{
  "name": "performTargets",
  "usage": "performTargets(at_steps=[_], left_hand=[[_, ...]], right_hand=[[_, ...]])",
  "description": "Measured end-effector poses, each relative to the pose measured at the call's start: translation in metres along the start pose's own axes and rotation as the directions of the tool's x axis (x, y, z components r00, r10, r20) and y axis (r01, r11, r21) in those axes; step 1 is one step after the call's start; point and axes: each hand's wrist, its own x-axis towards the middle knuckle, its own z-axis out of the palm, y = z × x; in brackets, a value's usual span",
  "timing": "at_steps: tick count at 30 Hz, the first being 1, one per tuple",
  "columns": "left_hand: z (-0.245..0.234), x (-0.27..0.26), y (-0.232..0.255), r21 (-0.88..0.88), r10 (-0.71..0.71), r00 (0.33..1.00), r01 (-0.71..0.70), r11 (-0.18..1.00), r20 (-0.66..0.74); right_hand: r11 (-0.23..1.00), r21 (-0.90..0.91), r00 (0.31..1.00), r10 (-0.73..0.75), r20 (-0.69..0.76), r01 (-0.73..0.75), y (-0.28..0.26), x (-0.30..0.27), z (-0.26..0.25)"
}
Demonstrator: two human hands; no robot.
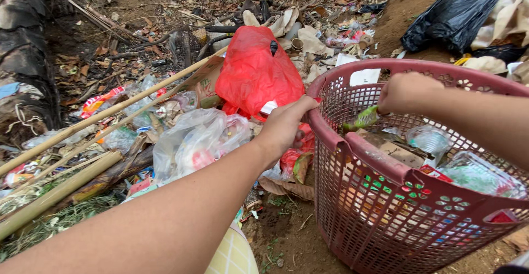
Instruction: The person picks up plastic bags and other litter from the ground and places them into a red basket.
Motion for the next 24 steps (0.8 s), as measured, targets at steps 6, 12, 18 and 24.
performTargets(at_steps=[6,12,18,24], left_hand=[[0.008,-0.001,0.005,-0.016,-0.008,0.999,0.007,1.000,-0.041],[0.007,0.005,0.002,-0.079,-0.033,0.996,0.026,0.997,-0.088],[0.005,0.027,-0.006,-0.192,0.116,0.991,-0.126,0.973,-0.063],[0.001,0.047,-0.001,-0.144,0.071,0.995,-0.081,0.986,-0.072]], right_hand=[[0.959,-0.266,0.994,-0.081,0.072,0.098,-0.032,0.040,-0.096],[0.802,0.162,0.762,-0.452,-0.464,0.575,-0.126,-0.026,-0.175],[0.807,0.304,0.852,-0.413,-0.322,0.507,-0.108,-0.045,-0.167],[0.890,0.452,0.997,-0.032,-0.074,0.062,0.028,-0.059,-0.128]])
